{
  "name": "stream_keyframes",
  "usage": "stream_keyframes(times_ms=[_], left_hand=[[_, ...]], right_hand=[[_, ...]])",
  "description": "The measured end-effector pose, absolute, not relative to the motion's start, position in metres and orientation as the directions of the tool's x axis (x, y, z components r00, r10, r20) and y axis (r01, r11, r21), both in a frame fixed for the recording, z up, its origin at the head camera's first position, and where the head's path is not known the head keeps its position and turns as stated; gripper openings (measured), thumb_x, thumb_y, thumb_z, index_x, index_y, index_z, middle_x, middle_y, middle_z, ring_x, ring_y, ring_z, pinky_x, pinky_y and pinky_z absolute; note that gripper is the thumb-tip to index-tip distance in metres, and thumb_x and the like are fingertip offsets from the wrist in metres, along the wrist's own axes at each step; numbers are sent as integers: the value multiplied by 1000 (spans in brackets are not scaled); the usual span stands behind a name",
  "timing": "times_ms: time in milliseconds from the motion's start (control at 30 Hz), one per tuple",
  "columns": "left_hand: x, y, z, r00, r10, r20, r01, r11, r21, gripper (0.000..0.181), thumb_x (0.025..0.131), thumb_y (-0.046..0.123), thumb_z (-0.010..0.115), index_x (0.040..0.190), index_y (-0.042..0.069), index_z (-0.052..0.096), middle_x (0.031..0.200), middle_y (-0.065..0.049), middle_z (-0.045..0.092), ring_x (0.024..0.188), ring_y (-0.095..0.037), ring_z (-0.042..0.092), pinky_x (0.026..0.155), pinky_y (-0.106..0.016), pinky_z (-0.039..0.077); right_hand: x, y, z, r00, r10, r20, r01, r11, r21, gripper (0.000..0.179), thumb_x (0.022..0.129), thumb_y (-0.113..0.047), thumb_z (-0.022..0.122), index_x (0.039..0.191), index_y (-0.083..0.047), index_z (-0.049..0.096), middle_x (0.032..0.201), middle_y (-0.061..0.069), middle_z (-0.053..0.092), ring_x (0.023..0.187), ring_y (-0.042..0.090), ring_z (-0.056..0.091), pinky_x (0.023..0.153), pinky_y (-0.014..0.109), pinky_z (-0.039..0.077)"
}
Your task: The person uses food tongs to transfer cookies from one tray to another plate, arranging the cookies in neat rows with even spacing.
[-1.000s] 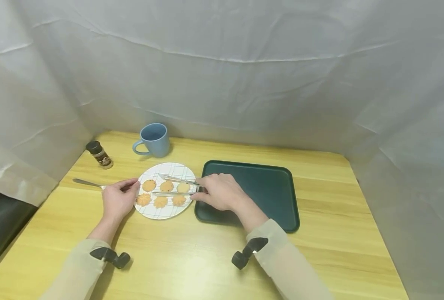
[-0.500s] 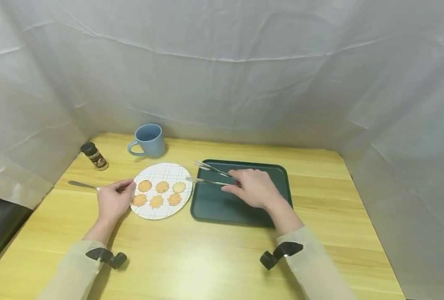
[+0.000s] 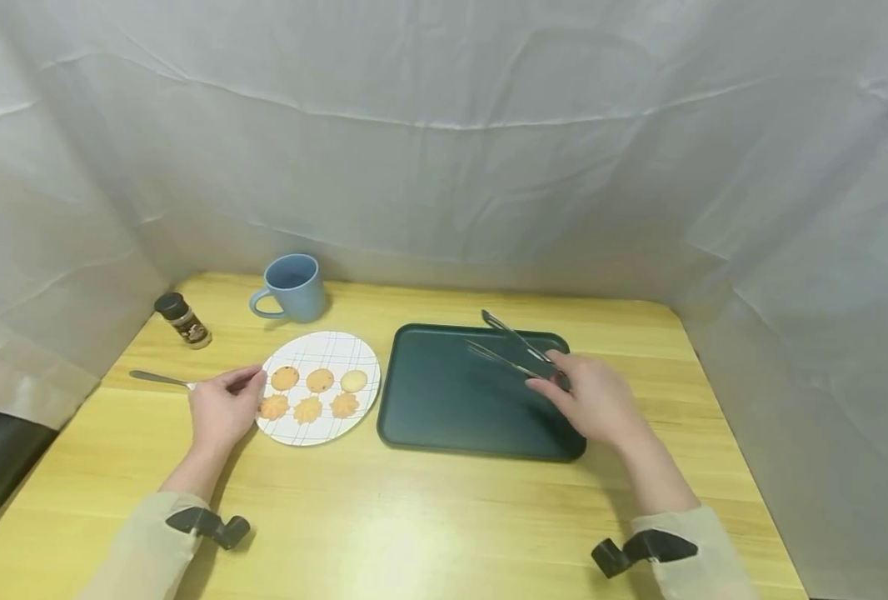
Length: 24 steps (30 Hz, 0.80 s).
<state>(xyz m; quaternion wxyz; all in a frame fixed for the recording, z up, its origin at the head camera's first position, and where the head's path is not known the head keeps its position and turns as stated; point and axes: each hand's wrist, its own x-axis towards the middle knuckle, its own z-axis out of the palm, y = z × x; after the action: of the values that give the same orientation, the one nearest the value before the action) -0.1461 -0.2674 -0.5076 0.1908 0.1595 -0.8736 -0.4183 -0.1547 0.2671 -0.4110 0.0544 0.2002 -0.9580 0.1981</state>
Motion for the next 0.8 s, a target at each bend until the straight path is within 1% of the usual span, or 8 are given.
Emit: stream_keyframes(times_ms=[100, 233, 333, 433, 533, 600, 700, 800], left_hand=[[-147, -267, -506, -876, -434, 212, -109, 606, 788, 24, 100, 20, 74, 115, 4, 82, 97, -12, 79, 87, -23, 74, 68, -11, 48], [-146, -267, -506, -872, -434, 225, -104, 614, 782, 23, 99, 20, 74, 114, 4, 82, 96, -12, 79, 87, -23, 74, 67, -10, 48], [-146, -266, -507, -871, -438, 222, -108, 611, 784, 23, 99, 20, 74, 113, 4, 82, 96, -12, 80, 87, -22, 74, 67, -10, 48], [-146, -266, -508, -870, -437, 228, -101, 611, 785, 23, 99, 20, 74, 113, 4, 82, 95, -11, 80, 86, -22, 73, 67, -10, 48], [-146, -266, -509, -867, -432, 249, -86, 621, 779, 22, 99, 19, 75, 112, 4, 83, 95, -12, 80, 85, -22, 73, 66, -10, 48], [-146, -266, -509, -865, -430, 259, -80, 628, 774, 21, 99, 18, 75, 112, 4, 83, 94, -12, 80, 84, -22, 73, 66, -9, 47], [-146, -266, -509, -864, -426, 268, -77, 638, 766, 21, 99, 18, 75, 111, 3, 83, 94, -13, 79, 84, -22, 73, 66, -10, 47], [-146, -266, -508, -864, -428, 266, -81, 638, 765, 21, 99, 18, 75, 112, 3, 83, 94, -13, 79, 84, -22, 72, 66, -10, 46]], right_hand=[[-148, 284, -413, -926, -318, 205, -376, 839, -393, 49, 101, -41, 74, 131, -3, 68, 85, -4, 64, 58, 11, 45, 52, 31, 35], [-140, 304, -416, -947, -243, 211, -314, 843, -436, 43, 102, -39, 73, 130, -6, 66, 88, -3, 66, 55, 10, 45, 49, 29, 35], [-135, 316, -420, -963, -177, 203, -253, 852, -459, 41, 103, -39, 72, 125, -4, 66, 86, 0, 66, 55, 12, 46, 49, 31, 36], [-131, 328, -426, -975, -107, 196, -187, 871, -454, 46, 104, -41, 69, 124, 0, 66, 83, 2, 66, 59, 17, 50, 51, 34, 39], [-127, 338, -434, -979, -40, 198, -124, 891, -437, 48, 105, -44, 66, 119, 2, 66, 82, 4, 64, 67, 23, 55, 58, 39, 42], [-125, 343, -440, -982, 9, 189, -77, 893, -443, 43, 106, -44, 65, 109, -1, 67, 80, 7, 62, 71, 28, 55, 60, 43, 42], [-124, 350, -449, -980, 66, 188, -27, 890, -455, 42, 106, -42, 66, 102, -1, 67, 87, 15, 61, 80, 36, 58, 66, 50, 45], [-126, 354, -457, -976, 108, 187, 7, 881, -473, 46, 105, -41, 67, 106, 6, 68, 98, 28, 62, 90, 48, 60, 72, 60, 47]])
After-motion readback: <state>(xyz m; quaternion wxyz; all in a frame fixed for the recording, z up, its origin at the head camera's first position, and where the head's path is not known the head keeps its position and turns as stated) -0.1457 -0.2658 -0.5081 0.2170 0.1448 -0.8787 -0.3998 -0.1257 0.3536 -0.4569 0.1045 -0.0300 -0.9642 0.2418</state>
